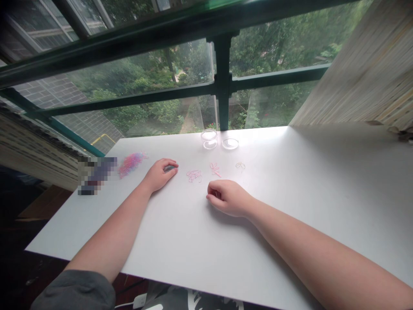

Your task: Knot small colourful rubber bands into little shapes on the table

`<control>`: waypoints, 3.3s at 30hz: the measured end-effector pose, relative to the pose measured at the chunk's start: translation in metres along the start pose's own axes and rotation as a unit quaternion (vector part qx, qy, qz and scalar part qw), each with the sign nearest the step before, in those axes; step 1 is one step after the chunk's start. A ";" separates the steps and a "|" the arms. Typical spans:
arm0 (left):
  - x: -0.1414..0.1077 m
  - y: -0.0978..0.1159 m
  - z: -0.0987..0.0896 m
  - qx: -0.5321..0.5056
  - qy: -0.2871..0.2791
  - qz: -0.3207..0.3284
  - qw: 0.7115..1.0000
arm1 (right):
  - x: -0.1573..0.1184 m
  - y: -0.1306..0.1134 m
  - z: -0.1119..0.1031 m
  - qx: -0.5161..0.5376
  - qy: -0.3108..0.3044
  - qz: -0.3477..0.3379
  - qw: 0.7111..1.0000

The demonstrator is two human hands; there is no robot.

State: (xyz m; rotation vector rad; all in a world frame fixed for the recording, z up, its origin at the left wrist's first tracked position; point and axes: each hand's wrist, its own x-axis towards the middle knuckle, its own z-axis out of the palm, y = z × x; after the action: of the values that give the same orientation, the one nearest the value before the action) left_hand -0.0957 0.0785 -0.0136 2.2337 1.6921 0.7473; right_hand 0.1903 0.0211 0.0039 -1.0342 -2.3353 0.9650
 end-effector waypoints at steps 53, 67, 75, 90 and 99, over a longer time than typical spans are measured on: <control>0.001 0.000 0.000 -0.017 -0.010 -0.007 1.000 | 0.001 0.002 0.000 0.005 0.002 -0.007 1.000; 0.001 -0.001 0.001 -0.017 -0.009 0.000 1.000 | 0.001 0.003 0.000 0.008 0.000 -0.008 1.000; 0.001 0.000 0.001 -0.016 -0.006 -0.002 1.000 | 0.001 0.003 0.000 0.004 0.002 -0.009 1.000; 0.001 0.002 0.000 -0.013 -0.010 -0.008 1.000 | 0.001 0.001 0.000 -0.006 -0.002 -0.002 1.000; 0.001 0.002 0.000 -0.014 -0.007 -0.008 1.000 | 0.000 0.002 -0.001 -0.006 -0.007 -0.002 1.000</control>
State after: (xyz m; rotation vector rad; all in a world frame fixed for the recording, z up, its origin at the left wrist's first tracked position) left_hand -0.0942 0.0789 -0.0122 2.1999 1.6806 0.7438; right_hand 0.1914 0.0227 0.0032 -1.0288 -2.3566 0.9611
